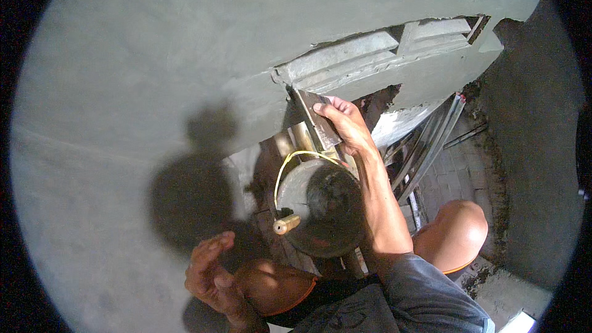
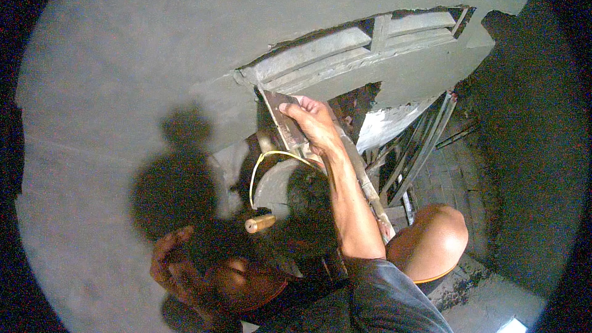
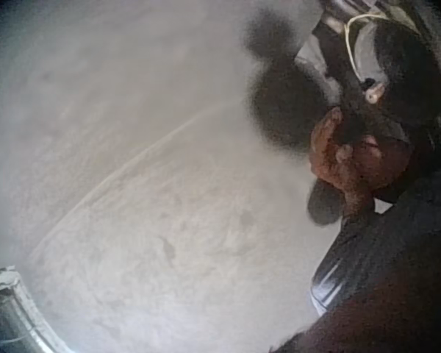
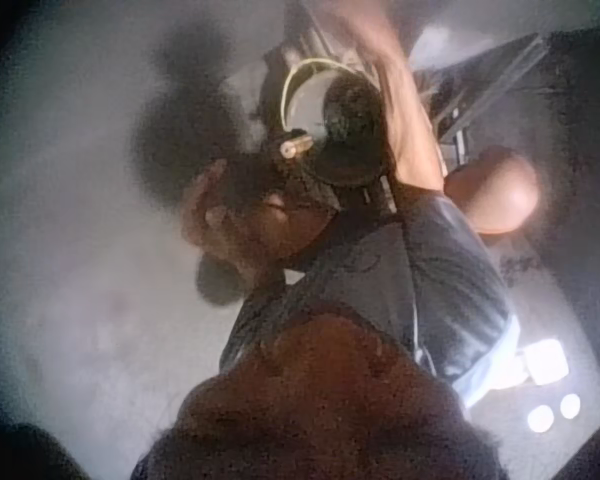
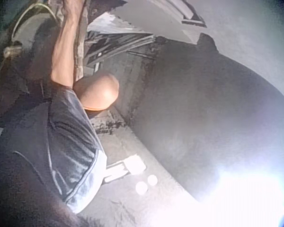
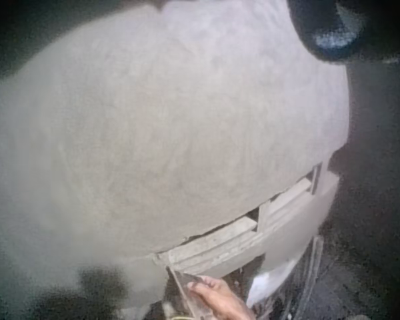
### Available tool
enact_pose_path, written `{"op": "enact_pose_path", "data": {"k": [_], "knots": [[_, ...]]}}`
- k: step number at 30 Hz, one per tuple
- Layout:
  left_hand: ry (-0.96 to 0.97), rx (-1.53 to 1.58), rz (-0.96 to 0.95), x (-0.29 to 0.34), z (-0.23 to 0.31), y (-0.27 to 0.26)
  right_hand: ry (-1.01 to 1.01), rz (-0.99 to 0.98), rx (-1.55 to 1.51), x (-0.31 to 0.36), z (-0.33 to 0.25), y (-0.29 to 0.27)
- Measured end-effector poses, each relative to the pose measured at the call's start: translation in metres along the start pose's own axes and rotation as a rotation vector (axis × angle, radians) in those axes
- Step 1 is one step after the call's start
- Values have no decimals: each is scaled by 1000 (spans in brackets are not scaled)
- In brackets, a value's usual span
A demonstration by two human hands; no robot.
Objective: The person applies cement mixture to the edges of a wall ventilation opening using a trowel and a wooden float, taking the mixture from a bucket.
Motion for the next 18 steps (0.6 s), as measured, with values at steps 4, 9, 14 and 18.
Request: {"op": "enact_pose_path", "data": {"k": [4, 9, 14, 18], "knots": [[-10, -29, 78, 3, 3, 2, 39, -30, 47, -1, -9, 11], [-23, -116, 29, 9, -7, -5, -86, -157, -160, 2, -26, 20], [52, -21, 121, 9, -7, -3, -336, 126, -385, 40, -14, 7], [55, 21, 104, 2, -15, -11, -340, 461, -482, 53, 76, 69]]}}
Point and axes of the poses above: each hand's wrist, its own x-axis away from the middle knuckle, its own y-axis out of the palm, z = x × y, the point moved 8 cm from there along -x, towards the middle knuckle, and after that the axes turned 13 degrees about -z, right-handed, at the moved point
